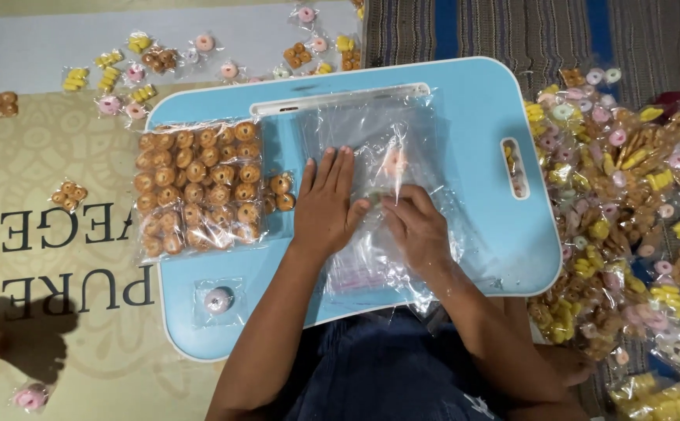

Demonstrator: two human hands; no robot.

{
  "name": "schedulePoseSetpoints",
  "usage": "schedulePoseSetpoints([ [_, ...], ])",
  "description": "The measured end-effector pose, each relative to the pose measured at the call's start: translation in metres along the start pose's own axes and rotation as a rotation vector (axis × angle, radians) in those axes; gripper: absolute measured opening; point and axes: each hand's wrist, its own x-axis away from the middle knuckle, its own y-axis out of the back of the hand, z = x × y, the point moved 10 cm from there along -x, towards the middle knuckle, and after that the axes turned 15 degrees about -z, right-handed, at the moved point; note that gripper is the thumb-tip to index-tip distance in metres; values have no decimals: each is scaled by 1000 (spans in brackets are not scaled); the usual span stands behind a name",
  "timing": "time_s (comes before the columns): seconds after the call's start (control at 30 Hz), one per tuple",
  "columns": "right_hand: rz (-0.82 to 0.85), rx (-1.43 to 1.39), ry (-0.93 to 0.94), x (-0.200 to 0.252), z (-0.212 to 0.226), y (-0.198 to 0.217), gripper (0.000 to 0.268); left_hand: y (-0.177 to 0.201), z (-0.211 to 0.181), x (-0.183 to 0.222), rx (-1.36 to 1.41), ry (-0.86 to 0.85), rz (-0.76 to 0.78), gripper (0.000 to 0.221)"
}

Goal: The person picks up several small donut-shaped toys from the table and places them into clear plastic bags, then smooths the bags out on the table surface.

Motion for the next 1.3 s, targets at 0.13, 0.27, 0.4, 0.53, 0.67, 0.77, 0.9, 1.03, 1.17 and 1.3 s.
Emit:
schedulePoseSetpoints([
  [0.13, 90, -178, -71, 4, -2, -6, 17, 0, 1, -3, -4, 0, 19, 95],
  [0.27, 160, -225, -126, 4, 18, 13, 17, -2, -1, 0, -63, -14, 45, 90],
  [0.4, 112, -200, -57, 4, 21, 24, 18, -5, 1, 1, -64, -25, 26, 87],
  [0.53, 162, -97, -55, 0, 14, 11, 24, -6, 1, 1, -55, -27, 26, 87],
  [0.67, 348, 250, 326, 2, 22, -18, 34, -8, 3, 2, -67, -44, 7, 84],
  [0.77, 562, 462, 253, 12, 6, -38, 44, -5, 0, 2, -81, -58, -30, 86],
  [0.9, 345, 553, 380, 13, -3, -43, 53, -2, -3, 0, -97, -70, -63, 85],
  [1.03, 358, 583, 301, 9, -13, -43, 63, 3, -7, -1, -137, -98, -96, 84],
  [1.17, 450, 512, 210, -7, 3, -35, 61, 3, -9, 0, -159, -111, -102, 78],
  [1.3, 684, 527, 62, 8, -22, -41, 67, 0, -9, -1, -179, -103, -92, 76],
])
